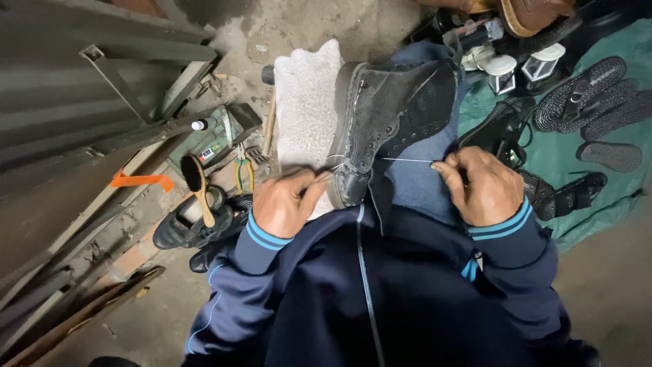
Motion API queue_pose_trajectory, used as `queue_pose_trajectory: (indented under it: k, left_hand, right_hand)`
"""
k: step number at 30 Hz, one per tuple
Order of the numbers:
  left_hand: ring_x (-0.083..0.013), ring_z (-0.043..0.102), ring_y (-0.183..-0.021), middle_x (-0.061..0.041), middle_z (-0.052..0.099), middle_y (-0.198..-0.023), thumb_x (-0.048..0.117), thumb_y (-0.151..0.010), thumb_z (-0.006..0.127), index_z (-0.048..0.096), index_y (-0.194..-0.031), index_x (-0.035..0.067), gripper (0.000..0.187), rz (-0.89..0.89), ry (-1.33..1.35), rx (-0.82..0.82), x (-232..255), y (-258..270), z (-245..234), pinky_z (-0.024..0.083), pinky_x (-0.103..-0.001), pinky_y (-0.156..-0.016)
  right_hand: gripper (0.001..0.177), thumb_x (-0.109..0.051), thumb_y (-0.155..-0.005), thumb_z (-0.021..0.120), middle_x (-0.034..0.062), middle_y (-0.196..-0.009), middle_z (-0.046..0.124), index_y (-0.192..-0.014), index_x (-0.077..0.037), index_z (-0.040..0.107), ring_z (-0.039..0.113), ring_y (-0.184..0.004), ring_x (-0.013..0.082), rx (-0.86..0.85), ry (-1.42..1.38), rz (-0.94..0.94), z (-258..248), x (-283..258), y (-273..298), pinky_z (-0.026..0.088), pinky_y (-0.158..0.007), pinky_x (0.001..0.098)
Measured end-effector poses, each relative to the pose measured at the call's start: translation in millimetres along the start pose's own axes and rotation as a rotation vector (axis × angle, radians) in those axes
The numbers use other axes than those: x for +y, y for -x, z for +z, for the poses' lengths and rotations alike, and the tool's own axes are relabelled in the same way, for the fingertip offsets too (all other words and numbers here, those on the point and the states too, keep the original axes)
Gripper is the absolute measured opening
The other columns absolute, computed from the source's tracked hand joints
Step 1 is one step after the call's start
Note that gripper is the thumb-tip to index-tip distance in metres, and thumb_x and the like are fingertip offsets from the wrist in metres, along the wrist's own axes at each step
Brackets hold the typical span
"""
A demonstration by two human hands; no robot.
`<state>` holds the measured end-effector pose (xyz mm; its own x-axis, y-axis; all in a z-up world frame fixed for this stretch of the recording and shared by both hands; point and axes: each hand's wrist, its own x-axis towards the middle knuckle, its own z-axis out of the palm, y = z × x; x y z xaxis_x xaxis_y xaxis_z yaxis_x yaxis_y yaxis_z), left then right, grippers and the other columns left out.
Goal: The person sews a black boot using a needle and thread, repeatedly passing the needle through the upper part of the boot and pulling the thread tight. The boot is held on the person's lap during the process.
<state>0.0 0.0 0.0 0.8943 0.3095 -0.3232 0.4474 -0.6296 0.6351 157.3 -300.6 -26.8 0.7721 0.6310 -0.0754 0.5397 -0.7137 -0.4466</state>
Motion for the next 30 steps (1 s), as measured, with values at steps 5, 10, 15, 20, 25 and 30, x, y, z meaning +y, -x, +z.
queue_pose_trajectory:
  k: [5,10,15,20,25,30]
  left_hand:
    - [-0.0303,0.07,-0.07,-0.004,0.066,-0.07,0.036,-0.095,0.072,0.072,-0.08,0.022,0.02,0.111,-0.181,0.274,5,-7,11,0.056,-0.041,-0.061]
    - [-0.0263,0.069,-0.097,-0.003,0.069,-0.109,0.02,-0.103,0.061,0.071,-0.115,0.014,0.018,0.254,-0.032,0.203,4,-9,20,0.054,-0.04,-0.076]
    - [-0.0326,0.07,-0.082,-0.002,0.065,-0.087,0.019,-0.093,0.067,0.073,-0.095,0.022,0.007,0.192,-0.095,0.302,11,-15,26,0.058,-0.045,-0.068]
    - [-0.0407,0.068,-0.078,-0.006,0.065,-0.092,0.019,-0.085,0.068,0.065,-0.089,0.017,0.005,0.084,0.023,0.237,7,-11,26,0.056,-0.053,-0.066]
    - [-0.0364,0.071,-0.089,-0.01,0.065,-0.098,0.005,-0.085,0.065,0.066,-0.083,0.012,0.007,0.196,0.473,0.199,-3,-6,10,0.057,-0.036,-0.08]
    - [-0.0314,0.069,-0.09,-0.013,0.066,-0.097,0.002,-0.089,0.065,0.066,-0.082,0.006,0.008,0.193,0.655,0.108,-16,-1,5,0.054,-0.038,-0.084]
  right_hand:
    - [0.025,-0.037,-0.103,0.075,0.01,-0.079,0.068,-0.097,-0.014,0.067,0.07,-0.083,0.0345,-0.01,0.014,0.016,-3,3,1,0.056,-0.075,0.0461]
    - [0.027,-0.037,-0.107,0.067,0.0059,-0.09,0.069,-0.097,-0.012,0.065,0.069,-0.084,0.0309,-0.092,0.118,0.055,-13,8,2,0.051,-0.069,0.0432]
    - [0.013,-0.035,-0.103,0.075,0.0006,-0.089,0.071,-0.105,-0.022,0.074,0.072,-0.085,0.0252,0.109,0.044,-0.036,0,-11,-2,0.057,-0.077,0.0381]
    - [0.02,-0.034,-0.1,0.072,0.0005,-0.084,0.074,-0.113,-0.019,0.073,0.073,-0.079,0.0247,0.058,0.001,-0.133,5,-43,-17,0.058,-0.072,0.0395]
    - [0.02,-0.037,-0.097,0.074,0.0051,-0.077,0.071,-0.101,-0.018,0.07,0.072,-0.076,0.0293,0.013,-0.008,-0.12,14,-38,-10,0.057,-0.07,0.0426]
    - [0.028,-0.042,-0.112,0.062,0.0068,-0.077,0.069,-0.096,-0.02,0.068,0.072,-0.078,0.0288,0.025,0.237,0.049,0,-6,2,0.057,-0.073,0.0408]
